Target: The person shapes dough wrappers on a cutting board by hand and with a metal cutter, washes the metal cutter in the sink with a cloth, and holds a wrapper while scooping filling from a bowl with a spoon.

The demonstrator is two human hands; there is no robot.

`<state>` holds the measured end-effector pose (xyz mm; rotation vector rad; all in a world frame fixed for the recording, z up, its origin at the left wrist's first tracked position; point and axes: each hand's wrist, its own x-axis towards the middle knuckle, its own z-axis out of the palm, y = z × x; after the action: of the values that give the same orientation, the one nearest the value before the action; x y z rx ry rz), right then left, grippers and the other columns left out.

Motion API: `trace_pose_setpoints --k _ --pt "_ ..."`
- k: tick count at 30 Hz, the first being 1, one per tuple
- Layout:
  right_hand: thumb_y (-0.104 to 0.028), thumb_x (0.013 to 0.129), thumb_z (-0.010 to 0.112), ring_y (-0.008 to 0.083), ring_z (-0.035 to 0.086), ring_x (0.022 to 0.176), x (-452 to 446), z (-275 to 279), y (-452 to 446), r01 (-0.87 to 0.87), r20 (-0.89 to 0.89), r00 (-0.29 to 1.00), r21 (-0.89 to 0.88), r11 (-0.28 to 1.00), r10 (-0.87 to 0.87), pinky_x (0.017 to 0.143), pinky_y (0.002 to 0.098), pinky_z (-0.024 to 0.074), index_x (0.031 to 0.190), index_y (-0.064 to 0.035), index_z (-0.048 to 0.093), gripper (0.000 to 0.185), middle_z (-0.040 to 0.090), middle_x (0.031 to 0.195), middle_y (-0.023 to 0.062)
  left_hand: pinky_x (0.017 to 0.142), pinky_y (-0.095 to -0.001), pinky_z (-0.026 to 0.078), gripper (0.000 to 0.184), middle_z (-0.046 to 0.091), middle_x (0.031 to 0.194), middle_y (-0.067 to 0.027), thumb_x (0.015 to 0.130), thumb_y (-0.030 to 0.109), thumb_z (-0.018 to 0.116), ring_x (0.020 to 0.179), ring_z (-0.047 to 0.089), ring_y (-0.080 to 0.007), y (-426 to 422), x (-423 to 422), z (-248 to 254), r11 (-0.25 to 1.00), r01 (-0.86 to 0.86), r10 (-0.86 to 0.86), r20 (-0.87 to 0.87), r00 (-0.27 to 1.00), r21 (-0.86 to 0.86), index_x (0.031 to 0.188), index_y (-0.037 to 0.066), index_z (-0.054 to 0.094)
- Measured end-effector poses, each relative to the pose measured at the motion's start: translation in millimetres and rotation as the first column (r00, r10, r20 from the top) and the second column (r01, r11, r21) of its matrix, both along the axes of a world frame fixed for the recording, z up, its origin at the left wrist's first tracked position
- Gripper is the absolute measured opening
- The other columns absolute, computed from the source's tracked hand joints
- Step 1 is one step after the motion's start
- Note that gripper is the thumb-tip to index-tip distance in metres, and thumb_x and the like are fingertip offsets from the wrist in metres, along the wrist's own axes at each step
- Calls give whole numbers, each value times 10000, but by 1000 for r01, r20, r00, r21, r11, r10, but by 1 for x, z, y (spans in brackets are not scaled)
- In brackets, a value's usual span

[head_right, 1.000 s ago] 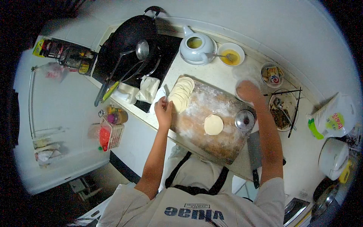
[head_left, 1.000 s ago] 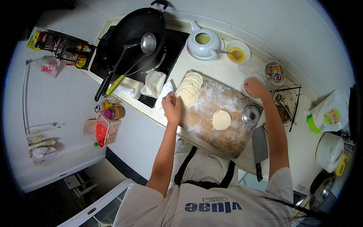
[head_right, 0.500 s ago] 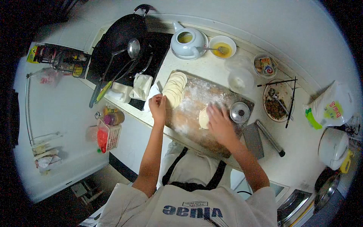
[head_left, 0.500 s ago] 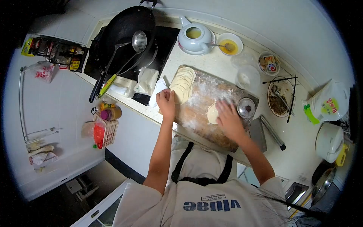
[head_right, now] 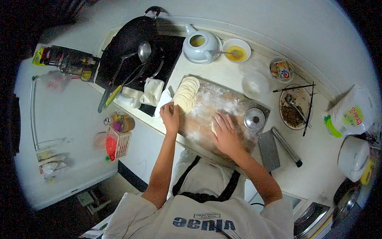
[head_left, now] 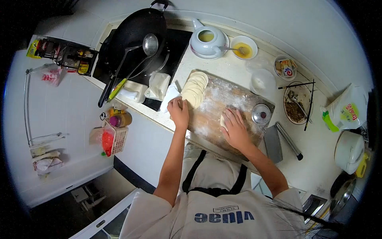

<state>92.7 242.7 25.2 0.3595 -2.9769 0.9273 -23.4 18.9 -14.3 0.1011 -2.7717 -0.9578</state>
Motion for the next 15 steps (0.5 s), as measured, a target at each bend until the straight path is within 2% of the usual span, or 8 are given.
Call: trace_pose_setpoints --k 3,4,6,7,9,10,15 --pt "-182 846 572 345 374 1250 -29 0 -29 155 61 987 -172 973 -147 1068 450 282 1196 57 492 431 422 1306 197 905 -392 397 289 559 1081 -188 829 163 642 1032 501 -327 -1 -7 15 999 -15 8 155 988 45 1066 0 615" --pt "-143 842 569 348 397 1217 -41 0 -39 184 89 981 -175 967 -170 1033 437 320 1181 33 522 385 423 1304 186 914 -396 395 302 553 1099 -193 838 172 631 1044 496 -332 -2 -8 11 997 -3 -6 133 991 72 1086 2 610" --pt "-145 839 581 339 386 1232 -66 -6 -57 156 -21 987 -169 973 -162 1039 439 315 1197 5 528 392 413 1322 178 930 -406 391 327 541 1136 -203 855 189 607 1069 487 -342 -8 -12 -2 992 22 -33 84 996 123 1126 5 601" --pt "-146 837 587 334 380 1240 -77 -10 -64 142 -78 985 -166 976 -156 1042 440 313 1205 -10 530 396 408 1330 174 944 -404 386 328 538 1155 -205 866 183 592 1085 484 -345 -9 -11 -5 993 67 -72 42 997 96 1141 5 595" --pt "-172 826 609 323 356 1263 -96 -17 -76 47 -201 978 -82 996 -62 1052 453 292 1210 -44 542 411 403 1346 161 971 -402 375 329 531 1192 -207 889 172 560 1117 478 -351 -13 -5 -8 988 149 -147 -35 988 36 1173 6 583" --pt "-186 820 621 318 343 1274 -104 -17 -80 0 -257 966 -35 999 -9 1058 460 282 1213 -62 547 419 400 1354 154 995 -398 363 316 524 1217 -209 909 150 527 1143 469 -356 -14 -4 -9 984 163 -163 -3 987 77 1194 21 574" --pt "-206 791 653 305 297 1309 -145 -19 -88 -202 -269 937 106 974 223 1086 457 223 1175 -101 585 404 401 1369 122 984 -405 373 303 528 1206 -208 907 129 520 1116 485 -357 -29 0 -12 988 133 -133 3 991 73 1180 11 574"
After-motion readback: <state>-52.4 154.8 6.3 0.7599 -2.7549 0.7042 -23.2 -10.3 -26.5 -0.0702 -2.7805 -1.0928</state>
